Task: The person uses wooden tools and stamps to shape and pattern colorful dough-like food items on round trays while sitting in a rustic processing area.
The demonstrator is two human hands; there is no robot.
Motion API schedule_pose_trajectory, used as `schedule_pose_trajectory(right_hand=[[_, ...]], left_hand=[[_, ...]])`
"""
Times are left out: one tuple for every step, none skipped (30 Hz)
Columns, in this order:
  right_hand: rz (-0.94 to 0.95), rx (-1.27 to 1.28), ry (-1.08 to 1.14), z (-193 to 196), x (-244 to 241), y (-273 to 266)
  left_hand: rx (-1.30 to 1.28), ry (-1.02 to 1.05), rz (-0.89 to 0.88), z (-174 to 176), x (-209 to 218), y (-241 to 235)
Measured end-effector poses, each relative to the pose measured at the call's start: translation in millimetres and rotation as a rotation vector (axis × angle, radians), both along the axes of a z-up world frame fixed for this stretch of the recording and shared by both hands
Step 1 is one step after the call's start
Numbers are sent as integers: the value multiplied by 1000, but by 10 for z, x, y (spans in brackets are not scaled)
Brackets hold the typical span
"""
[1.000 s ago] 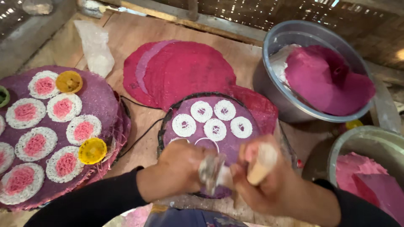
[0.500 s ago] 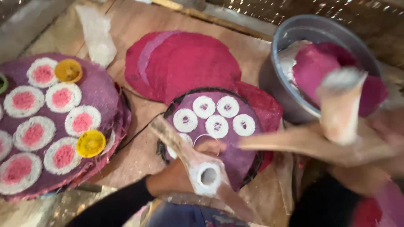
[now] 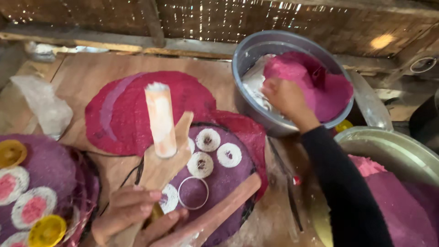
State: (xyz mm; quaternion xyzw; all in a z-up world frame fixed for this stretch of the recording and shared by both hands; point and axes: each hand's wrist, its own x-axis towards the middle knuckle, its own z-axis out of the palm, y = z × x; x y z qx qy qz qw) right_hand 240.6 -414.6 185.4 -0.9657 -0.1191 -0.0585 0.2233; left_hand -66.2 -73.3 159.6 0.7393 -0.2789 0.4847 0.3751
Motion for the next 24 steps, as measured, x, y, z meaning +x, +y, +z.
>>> schedule_pose_trajectory(right_hand=[[-214,-231,231,-44,177,-211],[-140,-354,209,-171,306,-371],[-65,-478,188,-311,445,-493],[-38,-463,233,-452,565,-602],[-11,-449,277,-618,635,-683],[18,-434,326,-765,706,-749],[4,-479,289,-872,822,-779],[-2,-522,260,-988,918,-759],[-8,-565,230,-1065,1011,-749],[14,-578,130,-1112,1096,-750],[36,-591,30,-1135,1191,-744],[59,-601,-69,-1156,1277,-729],[103,-615,-110,-1164,1358,-731],[149,-626,-155,-1150,1465,-727],[194,-636,-201,-1144,1578,-704],[198,-666,-266,-1147,1686,-682],[202,-696,-333,-1154,1792,-667],[205,-726,-394,-1185,1860,-667],[216,-743,-365,-1218,1926,-658],[222,-759,-345,-1222,2007,-650],[228,-776,-325,-1243,2037,-635],[273,-757,-315,-1242,2068,-606],[318,-737,-304,-1234,2076,-584],[366,-723,-283,-1247,2017,-600]], left_hand=[[26,-122,35,-24,94,-62],[1,-141,43,-75,159,-139],[-24,-160,51,-145,211,-238],[-48,-182,60,-211,274,-319],[-134,-118,49,-279,343,-375],[-219,-49,39,-355,390,-427],[-304,20,29,-436,471,-438],[-190,-48,42,-519,546,-402],[-75,-116,53,-603,625,-359],[41,-181,60,-678,704,-307],[-50,-77,22,-758,751,-298],[-123,-2,14,-839,787,-293],[-140,29,37,-911,804,-299],[-130,41,62,-967,834,-292],[-116,51,84,-1014,855,-284],[-104,57,103,-1059,859,-270],[-97,72,120,-1101,853,-259],[-92,89,135,-1143,828,-251],[-88,105,147,-1180,796,-238],[-82,111,156,-1215,806,-229],[-74,122,170,-1221,762,-193],[-65,119,184,-1232,752,-161],[-56,118,196,-1238,750,-124],[-55,125,206,-1248,718,-122]])
